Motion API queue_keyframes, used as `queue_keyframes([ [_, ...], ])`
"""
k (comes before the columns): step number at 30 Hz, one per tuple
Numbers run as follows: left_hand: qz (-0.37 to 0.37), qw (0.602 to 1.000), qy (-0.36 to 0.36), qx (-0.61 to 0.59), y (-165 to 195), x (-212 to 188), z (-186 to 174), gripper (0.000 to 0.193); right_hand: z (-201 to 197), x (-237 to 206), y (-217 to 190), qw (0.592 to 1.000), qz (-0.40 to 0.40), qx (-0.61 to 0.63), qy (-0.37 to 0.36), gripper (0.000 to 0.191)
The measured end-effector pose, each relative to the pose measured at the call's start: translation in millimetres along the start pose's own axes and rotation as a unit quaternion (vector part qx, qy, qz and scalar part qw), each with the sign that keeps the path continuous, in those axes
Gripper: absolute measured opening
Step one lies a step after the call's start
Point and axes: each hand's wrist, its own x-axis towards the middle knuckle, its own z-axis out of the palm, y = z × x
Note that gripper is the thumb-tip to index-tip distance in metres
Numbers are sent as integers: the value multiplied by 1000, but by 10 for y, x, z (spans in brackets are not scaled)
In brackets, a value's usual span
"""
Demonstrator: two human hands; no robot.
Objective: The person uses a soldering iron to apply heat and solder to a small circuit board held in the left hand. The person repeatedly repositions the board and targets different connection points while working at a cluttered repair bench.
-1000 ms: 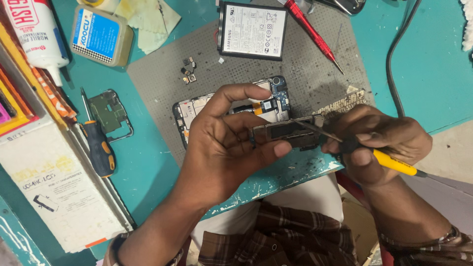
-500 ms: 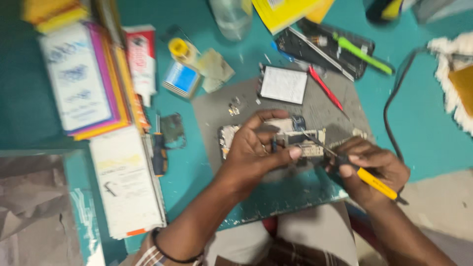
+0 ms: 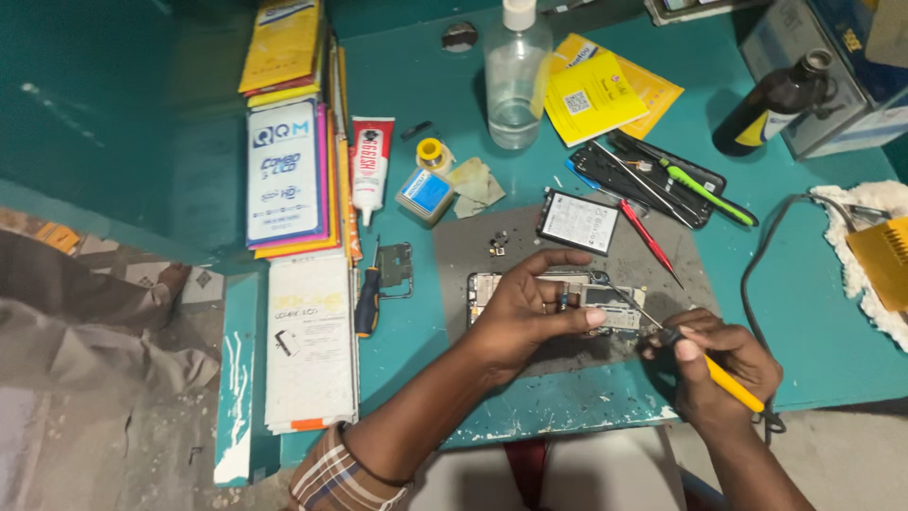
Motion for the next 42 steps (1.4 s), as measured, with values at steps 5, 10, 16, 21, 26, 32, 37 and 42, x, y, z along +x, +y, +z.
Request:
queue_keyframes([
  [5,18,1000,-16,4,-43,44,-34,64,-2,22,-7,1000,14,11,11,17],
  [10,16,1000,-8,-14,-28,68,-40,63,12,36,-49,999,6,-32,-2,12],
  [16,14,1000,3,-22,-16,-4,-2,64,-57,-6,-13,996,-12,-85,-2,11],
  [21,0,1000,4,-12,48,-46,47,67,-50,3,-69,998,-36,-54,1,8],
  [26,-4,1000,17,-13,102,-55,71,67,22,88,-196,995,-32,-91,-29,13],
  [32,-7,1000,25,-5,112,-55,65,66,65,129,-253,992,-45,-107,-38,15],
  [37,-6,1000,16,-9,100,-70,64,66,74,80,-244,999,-3,-44,-7,8],
  [42,-2,1000,13,-12,107,-81,65,67,53,60,-239,999,-6,-53,-4,9],
])
